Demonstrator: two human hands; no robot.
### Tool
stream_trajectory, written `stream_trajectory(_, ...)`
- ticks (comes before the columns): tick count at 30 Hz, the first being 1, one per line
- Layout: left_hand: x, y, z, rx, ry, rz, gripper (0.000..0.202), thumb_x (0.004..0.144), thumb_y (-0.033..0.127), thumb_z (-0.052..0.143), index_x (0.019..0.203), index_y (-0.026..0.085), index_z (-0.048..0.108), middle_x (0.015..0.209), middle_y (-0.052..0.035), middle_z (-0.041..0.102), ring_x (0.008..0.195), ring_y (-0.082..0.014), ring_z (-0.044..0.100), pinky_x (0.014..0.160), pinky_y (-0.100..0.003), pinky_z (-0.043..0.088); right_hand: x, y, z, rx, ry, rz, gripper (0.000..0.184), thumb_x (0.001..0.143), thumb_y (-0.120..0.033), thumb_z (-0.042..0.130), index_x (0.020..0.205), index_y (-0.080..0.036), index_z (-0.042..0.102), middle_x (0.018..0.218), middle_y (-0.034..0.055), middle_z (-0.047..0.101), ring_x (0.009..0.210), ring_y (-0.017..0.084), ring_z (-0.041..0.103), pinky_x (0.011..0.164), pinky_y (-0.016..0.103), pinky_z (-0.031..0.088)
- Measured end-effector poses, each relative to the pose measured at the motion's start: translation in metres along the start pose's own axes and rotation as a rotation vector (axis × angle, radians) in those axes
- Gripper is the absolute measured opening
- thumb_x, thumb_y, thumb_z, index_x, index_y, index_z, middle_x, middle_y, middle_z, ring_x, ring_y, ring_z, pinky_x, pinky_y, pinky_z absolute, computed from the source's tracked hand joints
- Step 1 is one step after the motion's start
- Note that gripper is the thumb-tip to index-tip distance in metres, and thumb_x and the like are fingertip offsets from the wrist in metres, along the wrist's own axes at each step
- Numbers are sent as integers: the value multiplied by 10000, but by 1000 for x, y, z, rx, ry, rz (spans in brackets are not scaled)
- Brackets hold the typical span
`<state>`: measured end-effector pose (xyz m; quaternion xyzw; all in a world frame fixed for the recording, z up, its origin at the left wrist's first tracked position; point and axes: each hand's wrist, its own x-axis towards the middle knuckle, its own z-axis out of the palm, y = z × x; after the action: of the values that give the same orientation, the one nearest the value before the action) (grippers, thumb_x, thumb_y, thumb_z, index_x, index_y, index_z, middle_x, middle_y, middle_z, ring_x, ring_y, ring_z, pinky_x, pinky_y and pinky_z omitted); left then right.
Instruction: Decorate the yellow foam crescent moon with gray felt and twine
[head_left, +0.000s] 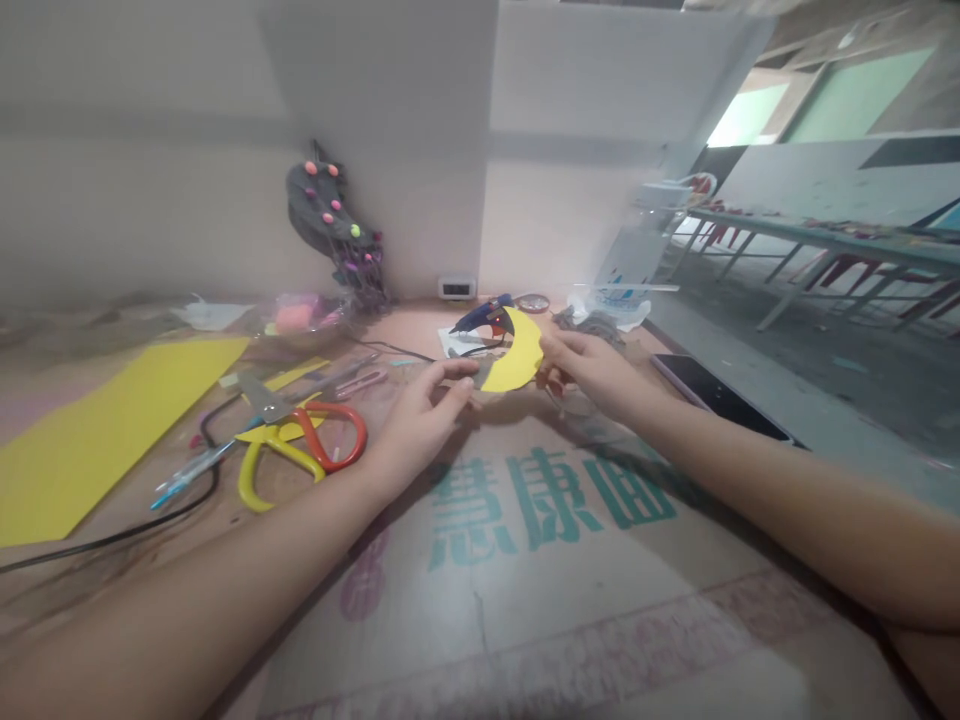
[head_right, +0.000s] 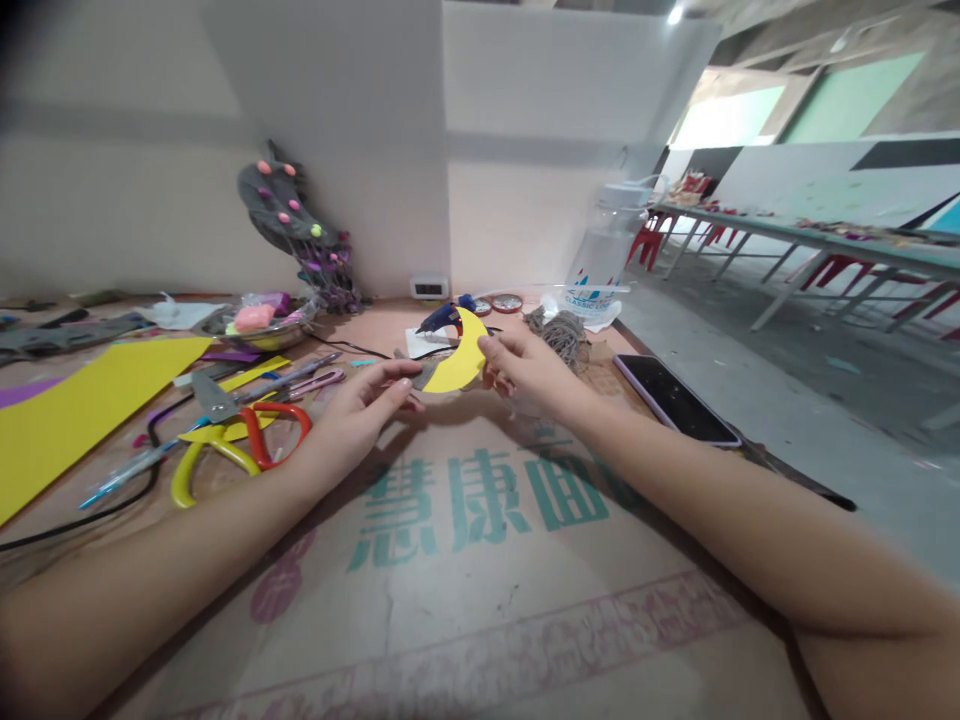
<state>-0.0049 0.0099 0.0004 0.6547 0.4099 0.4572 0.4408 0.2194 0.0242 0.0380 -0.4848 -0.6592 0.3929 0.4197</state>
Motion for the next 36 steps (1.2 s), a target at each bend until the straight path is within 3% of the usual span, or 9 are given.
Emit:
stream_trajectory(4,-4,3,3,116,-60,59,399,843,306,584,1219,179,552,943,-64,697,856,-194,668,783,-323,515,-13,9,17,130,-99,91,447,761,-598,661,739,-157,591,603,3,604,460,77,471,422,208,344)
stream_trajectory(8,-8,7,7,238,-102,178,336,827,259,595,1149,177,550,1157,-83,627,888,-163,642,810,-304,499,-21,14,25,169,-145,170,458,762,-580,658,646,-141,599,544,8,586,435,75,467,390,205,311)
stream_trajectory(20,-7,4,3,332,-51,240,197,858,263,578,1039,190,551,1038,-44,614,919,-167,588,866,-323,458,-23,12,27,134,-201,147,496,768,-610,616,616,-138,619,472,-15,519,416,73,433,377,195,291)
stream_trajectory(25,-6,2,6,156,-27,212,370,836,264,599,1174,185,473,1017,-46,593,909,-163,594,845,-312,470,-24,10,27,112,-181,123,496,782,-598,609,605,-135,615,474,-21,498,422,72,441,399,200,323)
stream_trajectory(28,0,2,6,-75,-3,86,509,849,318,577,1293,183,366,937,-24,605,842,-158,623,798,-308,487,-25,10,27,84,-147,109,485,800,-585,596,622,-134,615,507,-15,515,437,72,449,416,205,338)
stream_trajectory(30,3,3,4,-100,-17,4,375,865,371,553,1171,165,484,838,-9,614,774,-150,621,757,-292,479,-26,9,27,53,-148,107,477,814,-575,577,637,-134,615,523,-9,528,434,69,429,405,205,320)
stream_trajectory(32,4,4,1,-39,-55,-22,255,866,404,551,912,155,585,750,-5,607,730,-143,599,717,-270,460,-27,7,27,21,-168,106,462,830,-554,554,644,-135,608,527,-9,528,431,68,415,405,205,323)
stream_trajectory(34,4,5,0,-11,-78,-6,269,859,403,564,742,161,577,707,-2,599,699,-135,579,690,-255,450,-28,7,28,-13,-208,89,383,826,-502,573,704,-142,617,560,-9,554,453,79,449,434,213,377)
stream_trajectory(36,3,6,0,-65,-51,-15,256,846,394,579,728,167,569,687,5,601,674,-130,575,656,-242,447,-27,9,30,-81,-232,9,242,789,-390,630,841,-153,636,685,11,633,552,118,548,528,253,473)
